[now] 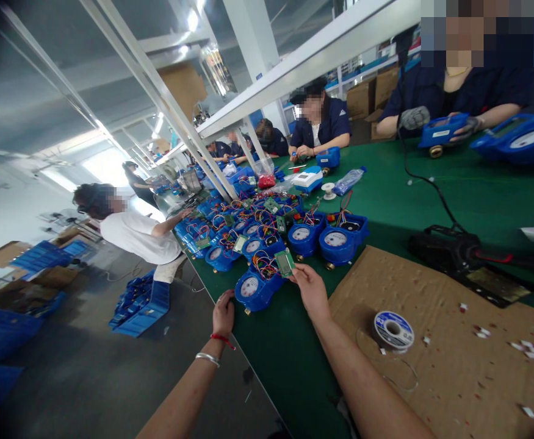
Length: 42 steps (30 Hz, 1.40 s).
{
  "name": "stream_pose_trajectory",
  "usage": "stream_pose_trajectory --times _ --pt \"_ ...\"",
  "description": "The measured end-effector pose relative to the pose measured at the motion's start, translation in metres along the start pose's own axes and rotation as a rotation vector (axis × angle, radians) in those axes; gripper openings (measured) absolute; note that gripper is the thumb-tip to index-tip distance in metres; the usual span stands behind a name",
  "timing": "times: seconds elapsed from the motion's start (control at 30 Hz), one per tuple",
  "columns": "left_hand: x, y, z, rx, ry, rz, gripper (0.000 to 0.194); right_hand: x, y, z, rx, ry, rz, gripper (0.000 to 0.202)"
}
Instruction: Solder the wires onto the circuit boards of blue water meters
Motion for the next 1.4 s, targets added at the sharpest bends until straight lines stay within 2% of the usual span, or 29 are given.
stream_pose_trajectory --times 0.47,0.73,0.97,1.4 --pt "0.0000 0.0015 -0.0039 0.002 -0.004 0.010 0.029 -0.0049 0.0047 -0.0001 -0.045 -0.020 -0.016 0.038" --pt "-0.0005 0.0003 -0.0037 -0.009 -0.002 0.011 0.029 -0.0035 0.0040 -0.0014 -0.018 -0.015 -0.015 0.033" --pt "-0.0001 0.0009 -0.0030 0.002 0.000 0.011 0.028 -0.0007 -0.0011 0.0042 -0.011 -0.011 -0.008 0.035" --pt "0.0001 0.0004 -0.0018 0.057 0.035 0.000 0.029 -0.0004 0.0004 -0.0003 0.005 0.043 0.019 0.040"
Point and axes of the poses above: each hand's wrist, its own y-axis away from the middle knuckle, its own x-axis out of the back of the hand, z = x × y, the point moved 9 cm from there along -y, towards the middle knuckle, and after that the axes turned 12 degrees about -x, right-handed, at the moved point
